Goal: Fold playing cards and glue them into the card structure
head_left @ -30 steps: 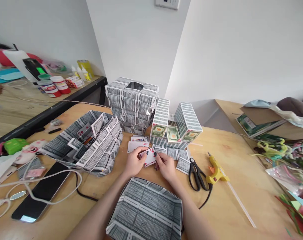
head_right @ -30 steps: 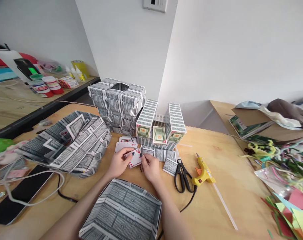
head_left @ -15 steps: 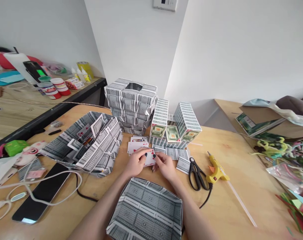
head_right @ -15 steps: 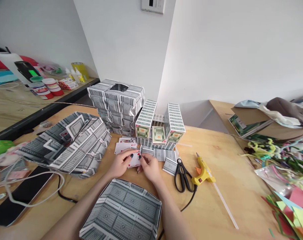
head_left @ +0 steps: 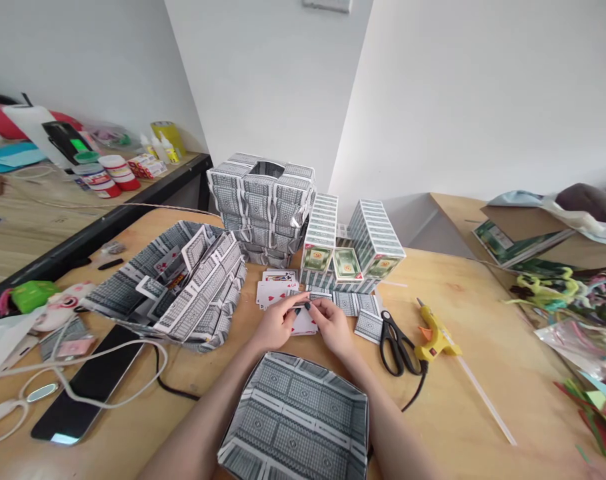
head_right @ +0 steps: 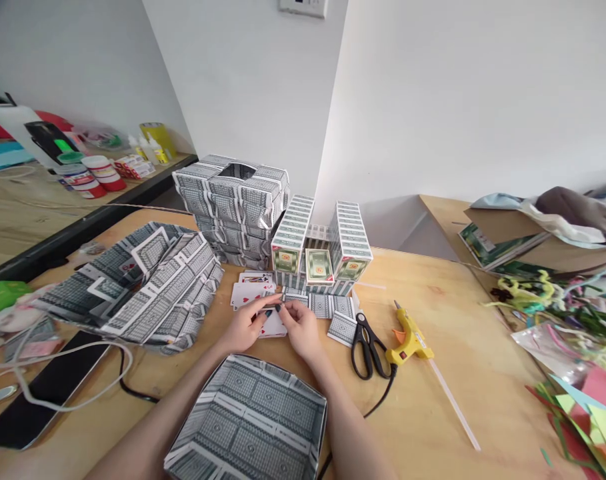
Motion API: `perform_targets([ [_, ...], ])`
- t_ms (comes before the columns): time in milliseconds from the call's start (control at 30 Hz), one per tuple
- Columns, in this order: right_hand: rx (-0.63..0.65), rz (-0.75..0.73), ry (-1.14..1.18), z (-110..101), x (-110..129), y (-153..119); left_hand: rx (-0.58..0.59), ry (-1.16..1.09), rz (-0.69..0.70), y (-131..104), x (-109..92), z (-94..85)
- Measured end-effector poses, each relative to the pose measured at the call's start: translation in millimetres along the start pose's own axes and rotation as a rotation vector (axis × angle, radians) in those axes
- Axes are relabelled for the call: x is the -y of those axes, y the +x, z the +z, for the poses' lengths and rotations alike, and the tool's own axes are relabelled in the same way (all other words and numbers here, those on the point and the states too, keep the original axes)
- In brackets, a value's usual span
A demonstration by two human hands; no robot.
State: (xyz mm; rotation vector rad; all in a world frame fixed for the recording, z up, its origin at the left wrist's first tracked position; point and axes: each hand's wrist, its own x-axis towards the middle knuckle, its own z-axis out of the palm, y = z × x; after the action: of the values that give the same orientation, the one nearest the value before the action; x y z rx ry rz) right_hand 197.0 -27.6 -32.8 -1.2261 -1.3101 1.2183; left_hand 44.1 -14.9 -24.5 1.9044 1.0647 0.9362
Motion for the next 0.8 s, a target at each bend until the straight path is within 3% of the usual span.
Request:
perform_targets([
  [100, -0.035, 0.009, 0.029, -1.3, 0.8, 0.1, -0.084, 0.001, -0.082, -0.8, -2.3, 0.0],
  [200, -0.063, -0.004, 0.015, -1.8, -1.0, 0.4, -0.083, 0.022, -0.163, -1.5, -3.1, 0.0],
  [333, -0.068, -0.076, -0.045, -1.3, -3.5, 0.6, -0.085, -0.023, -0.152, -1.1, -2.7, 0.4],
  [500, -0.086, -0.128, -0.138, 0.1, -6.6, -0.7, -0.176, -0.03, -0.218, 0.0, 1.6, 2.4],
  [800, -0.13, -0.214, -0.328, -4.1, -2.9, -4.5, -0.156, 0.136, -0.04, -2.2, 5.1, 1.5],
])
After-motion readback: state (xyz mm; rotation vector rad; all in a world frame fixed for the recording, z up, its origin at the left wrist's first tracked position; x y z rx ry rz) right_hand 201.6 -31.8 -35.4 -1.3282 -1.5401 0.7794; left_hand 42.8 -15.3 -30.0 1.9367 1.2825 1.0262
